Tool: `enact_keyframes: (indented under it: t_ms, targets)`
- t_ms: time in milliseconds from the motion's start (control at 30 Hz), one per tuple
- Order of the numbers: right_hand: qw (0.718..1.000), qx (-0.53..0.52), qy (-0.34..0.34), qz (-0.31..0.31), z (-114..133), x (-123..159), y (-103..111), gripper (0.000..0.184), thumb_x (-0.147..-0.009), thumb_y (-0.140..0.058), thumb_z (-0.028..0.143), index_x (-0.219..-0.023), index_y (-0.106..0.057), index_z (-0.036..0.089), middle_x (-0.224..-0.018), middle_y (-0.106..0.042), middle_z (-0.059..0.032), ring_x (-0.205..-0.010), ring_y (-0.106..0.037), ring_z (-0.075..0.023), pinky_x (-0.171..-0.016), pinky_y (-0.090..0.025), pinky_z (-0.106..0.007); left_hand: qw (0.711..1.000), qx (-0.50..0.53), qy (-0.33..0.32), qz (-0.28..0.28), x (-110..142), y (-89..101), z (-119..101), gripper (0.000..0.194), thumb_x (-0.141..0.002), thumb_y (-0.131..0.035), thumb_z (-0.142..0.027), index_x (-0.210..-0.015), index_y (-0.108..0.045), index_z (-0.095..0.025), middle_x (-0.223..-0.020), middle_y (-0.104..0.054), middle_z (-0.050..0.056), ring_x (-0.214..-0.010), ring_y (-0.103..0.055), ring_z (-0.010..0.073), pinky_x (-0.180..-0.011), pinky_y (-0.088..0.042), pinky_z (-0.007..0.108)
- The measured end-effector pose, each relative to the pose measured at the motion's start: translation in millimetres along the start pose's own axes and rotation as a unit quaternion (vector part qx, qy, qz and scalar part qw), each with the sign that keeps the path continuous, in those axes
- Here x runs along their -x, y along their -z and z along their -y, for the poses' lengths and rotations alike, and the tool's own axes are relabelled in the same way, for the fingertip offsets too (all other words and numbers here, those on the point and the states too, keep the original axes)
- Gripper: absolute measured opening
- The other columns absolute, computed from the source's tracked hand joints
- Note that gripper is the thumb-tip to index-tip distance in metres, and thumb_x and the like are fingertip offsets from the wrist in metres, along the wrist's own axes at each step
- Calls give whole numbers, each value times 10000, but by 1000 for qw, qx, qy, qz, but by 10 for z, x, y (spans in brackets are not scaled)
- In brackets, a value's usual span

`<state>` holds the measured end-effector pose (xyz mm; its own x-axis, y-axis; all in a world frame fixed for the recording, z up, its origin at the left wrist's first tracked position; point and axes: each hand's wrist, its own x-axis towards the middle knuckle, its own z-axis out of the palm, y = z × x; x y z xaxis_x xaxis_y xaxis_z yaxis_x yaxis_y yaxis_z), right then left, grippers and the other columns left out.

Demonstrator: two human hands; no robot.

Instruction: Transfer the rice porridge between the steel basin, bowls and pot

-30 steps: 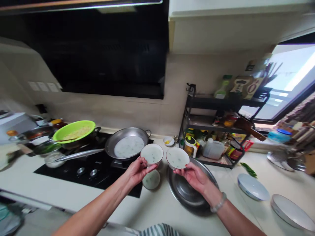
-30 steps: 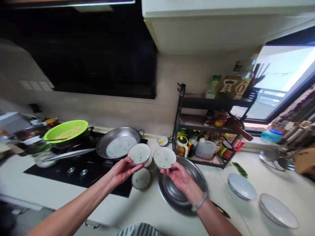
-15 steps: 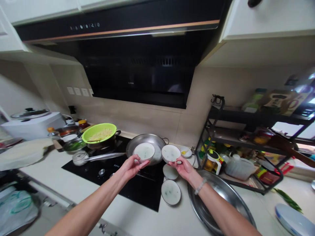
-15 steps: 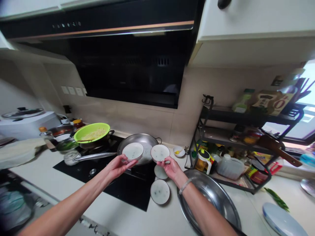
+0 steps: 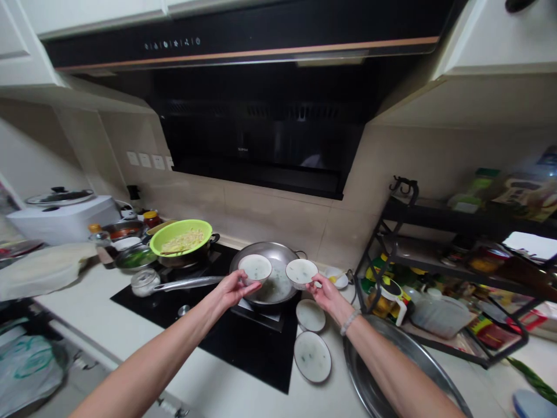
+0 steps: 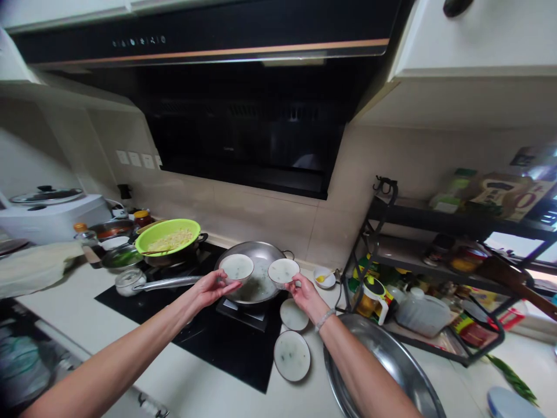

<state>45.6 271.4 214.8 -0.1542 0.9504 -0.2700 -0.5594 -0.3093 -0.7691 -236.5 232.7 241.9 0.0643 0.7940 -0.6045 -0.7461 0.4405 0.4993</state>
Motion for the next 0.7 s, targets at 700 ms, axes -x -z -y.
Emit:
enact_keyframes:
  t_ms: [700]
  targets:
    - [963, 231, 102, -97, 233, -289, -399, 461, -652, -657, 28, -1092, -560, 118, -426, -544, 72, -293, -466, -88, -291, -327, -148, 944, -269, -193, 10, -365, 1, -439, 673, -608, -702, -47, -1240, -523, -191, -974, -622, 76, -729, -643, 188, -601, -579, 299]
